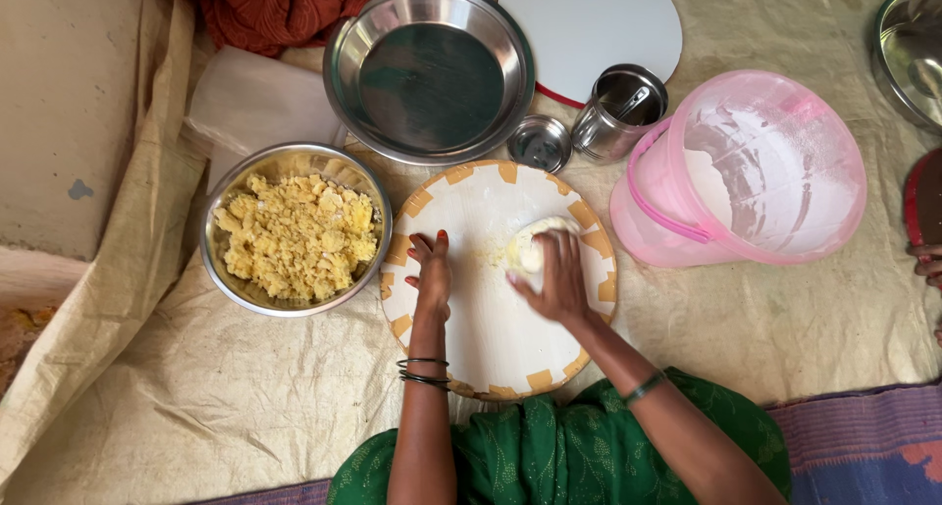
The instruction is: The person kneads a yellow crumbly dough mixture on a round wooden board, shaping it into a log and then a ball. The person adds white powder from a pink container and continues kneading the dough.
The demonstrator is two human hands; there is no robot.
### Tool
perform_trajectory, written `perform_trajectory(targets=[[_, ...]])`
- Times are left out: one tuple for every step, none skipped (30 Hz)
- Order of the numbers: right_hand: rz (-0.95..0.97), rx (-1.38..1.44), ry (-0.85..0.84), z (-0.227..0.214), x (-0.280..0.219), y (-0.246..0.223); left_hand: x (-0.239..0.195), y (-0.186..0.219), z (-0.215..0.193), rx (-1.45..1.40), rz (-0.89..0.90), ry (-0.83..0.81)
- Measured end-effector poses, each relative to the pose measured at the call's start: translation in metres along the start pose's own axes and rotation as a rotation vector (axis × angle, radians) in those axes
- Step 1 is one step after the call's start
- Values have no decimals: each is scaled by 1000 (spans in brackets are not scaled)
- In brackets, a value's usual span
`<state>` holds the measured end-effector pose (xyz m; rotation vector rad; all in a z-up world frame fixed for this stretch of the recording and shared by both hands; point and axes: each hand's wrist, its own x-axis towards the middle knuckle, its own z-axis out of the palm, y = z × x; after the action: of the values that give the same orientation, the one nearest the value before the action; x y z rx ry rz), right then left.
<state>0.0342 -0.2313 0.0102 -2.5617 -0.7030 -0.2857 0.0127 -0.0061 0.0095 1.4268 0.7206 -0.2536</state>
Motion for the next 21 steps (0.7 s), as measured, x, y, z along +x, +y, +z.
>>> perform_trajectory(targets=[[-53, -89, -53, -1, -8, -3, 1, 0, 1, 0, -4, 4], [-105, -179, -107, -1, -18, -8, 2, 1, 1, -1, -7, 8], [-192, -273, -79, 0, -32, -11, 1, -1, 2, -1, -14, 11], [-279, -367, -50, 1, -46, -15, 1, -2, 2, -3, -5, 9], [-364, -460, -19, 3, -58, -15, 1, -3, 2, -4, 3, 6], [-213, -315, -79, 3, -69, -14, 0, -3, 3, -5, 11, 2], [-62, -168, -136, 3, -76, -10, 1, -4, 3, -2, 17, 1], [90, -21, -191, 1, -79, -5, 1, -4, 3, 2, 22, 1], [155, -33, -115, 1, -74, 2, 1, -4, 2, 6, 26, 2], [220, -46, -40, 1, -63, 9, 0, -5, 1, 10, 20, 4], [284, -58, 38, 0, -49, 15, 1, -4, 1, 14, 17, 7], [352, -101, 15, -2, -33, 20, 2, -4, 1, 17, 13, 10], [419, -143, -10, -4, -12, 26, 2, -3, 1, 16, 9, 13], [338, -92, 1, -3, 13, 28, 3, -3, 2, 15, 6, 16], [259, -39, 10, 1, 31, 23, 3, -4, 1, 16, 0, 19], [210, -73, -38, 4, 39, 14, 2, -5, 1, 16, -3, 18], [159, -107, -84, 8, 48, 5, 3, -5, 2, 15, -3, 17], [107, -141, -129, 8, 53, -3, 3, -5, 3, 13, -3, 16], [130, -164, -223, 6, 51, -10, 3, -6, 5, 26, 6, 32], [152, -188, -316, 4, 44, -17, 2, -7, 7, 40, 14, 49], [176, -212, -405, 1, 35, -23, 2, -7, 8, 55, 26, 64]])
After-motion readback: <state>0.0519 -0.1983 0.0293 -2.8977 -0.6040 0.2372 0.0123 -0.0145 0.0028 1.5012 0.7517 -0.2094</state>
